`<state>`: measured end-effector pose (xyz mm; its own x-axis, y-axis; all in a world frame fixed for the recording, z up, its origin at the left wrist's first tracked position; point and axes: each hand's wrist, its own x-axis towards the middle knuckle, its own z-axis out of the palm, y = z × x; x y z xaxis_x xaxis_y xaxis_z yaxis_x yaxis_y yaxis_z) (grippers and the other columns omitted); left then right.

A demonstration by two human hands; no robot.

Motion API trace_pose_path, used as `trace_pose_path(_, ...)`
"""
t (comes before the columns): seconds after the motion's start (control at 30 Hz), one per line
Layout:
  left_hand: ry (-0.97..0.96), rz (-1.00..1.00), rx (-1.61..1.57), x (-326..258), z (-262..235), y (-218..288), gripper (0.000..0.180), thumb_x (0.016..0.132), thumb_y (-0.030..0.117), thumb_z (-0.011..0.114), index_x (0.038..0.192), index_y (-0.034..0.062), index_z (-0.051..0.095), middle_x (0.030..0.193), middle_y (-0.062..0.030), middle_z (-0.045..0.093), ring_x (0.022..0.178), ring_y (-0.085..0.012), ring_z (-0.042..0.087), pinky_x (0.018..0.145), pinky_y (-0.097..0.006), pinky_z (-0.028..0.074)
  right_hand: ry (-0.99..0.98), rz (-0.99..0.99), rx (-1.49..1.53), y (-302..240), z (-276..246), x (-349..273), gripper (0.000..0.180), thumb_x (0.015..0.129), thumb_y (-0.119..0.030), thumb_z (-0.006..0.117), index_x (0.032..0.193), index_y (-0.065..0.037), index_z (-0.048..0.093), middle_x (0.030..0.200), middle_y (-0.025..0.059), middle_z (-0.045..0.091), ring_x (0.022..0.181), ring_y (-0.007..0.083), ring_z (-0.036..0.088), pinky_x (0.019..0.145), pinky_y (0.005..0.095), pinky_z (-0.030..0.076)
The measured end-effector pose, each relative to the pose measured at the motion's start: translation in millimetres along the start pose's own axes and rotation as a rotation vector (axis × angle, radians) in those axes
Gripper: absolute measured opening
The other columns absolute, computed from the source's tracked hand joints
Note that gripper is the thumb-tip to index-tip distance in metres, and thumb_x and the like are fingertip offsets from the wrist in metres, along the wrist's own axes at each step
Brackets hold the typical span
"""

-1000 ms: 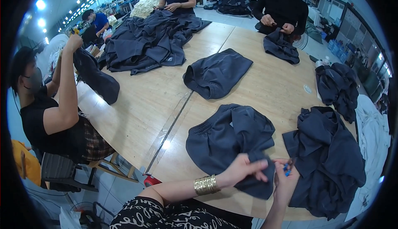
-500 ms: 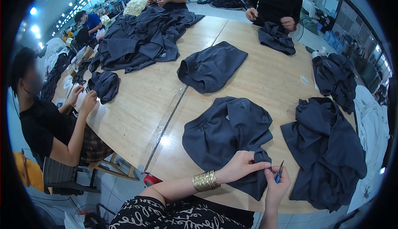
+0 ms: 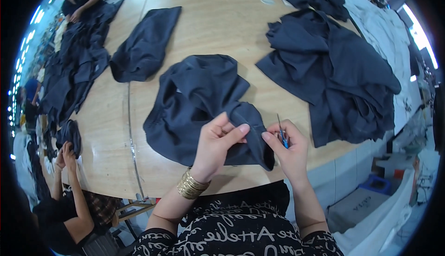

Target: Trim excess threads and inspect finished gray garments at a manufacturing table.

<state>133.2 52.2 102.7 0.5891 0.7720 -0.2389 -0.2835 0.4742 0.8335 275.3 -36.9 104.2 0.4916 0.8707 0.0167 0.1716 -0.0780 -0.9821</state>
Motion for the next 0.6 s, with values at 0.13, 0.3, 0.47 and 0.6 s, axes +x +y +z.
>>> trace_pose_path(0.13,-0.042,-0.022,-0.009,0.9,1.5,-4.5,0.029,0.085,0.004,0.061,0.113,-0.0007,0.056,0.093,-0.0022,0.065,0.078,-0.0043,0.056,0.069,-0.019,0.045,0.044,-0.013,-0.089,3.1,-7.9,-5.0,0.015,0.079,-0.007,0.069,0.086,0.002,0.059,0.078,0.0039,0.058,0.068,0.0077,0.051,0.063,0.0211,0.042)
trace_pose_path(0.3,-0.041,0.012,-0.018,-2.7,3.2,-6.7,0.035,0.083,0.001,0.062,0.117,-0.0008,0.055,0.099,-0.0031,0.064,0.083,-0.0051,0.056,0.071,-0.019,0.045,0.092,-0.107,-0.126,-2.6,-7.7,-15.8,0.030,0.079,-0.015,0.070,0.103,-0.003,0.058,0.077,0.0045,0.059,0.066,0.0090,0.052,0.063,0.0220,0.044)
trace_pose_path(0.47,-0.020,0.019,-0.079,-5.1,6.1,-4.4,0.040,0.082,-0.003,0.062,0.121,-0.0013,0.051,0.101,-0.0052,0.064,0.089,-0.0070,0.058,0.079,-0.022,0.047,0.013,-0.208,-0.211,-3.3,-5.0,-22.4,0.036,0.078,-0.020,0.071,0.107,-0.003,0.057,0.082,0.0082,0.063,0.064,0.0136,0.059,0.059,0.0235,0.047)
trace_pose_path(0.6,-0.018,0.020,-0.082,-4.4,6.4,-4.9,0.041,0.082,-0.004,0.061,0.121,-0.0013,0.050,0.101,-0.0054,0.064,0.090,-0.0078,0.058,0.082,-0.023,0.047,-0.025,-0.209,-0.274,-1.4,-2.3,-23.2,0.038,0.078,-0.022,0.071,0.107,-0.002,0.058,0.088,0.0110,0.064,0.067,0.0180,0.063,0.062,0.0266,0.052)
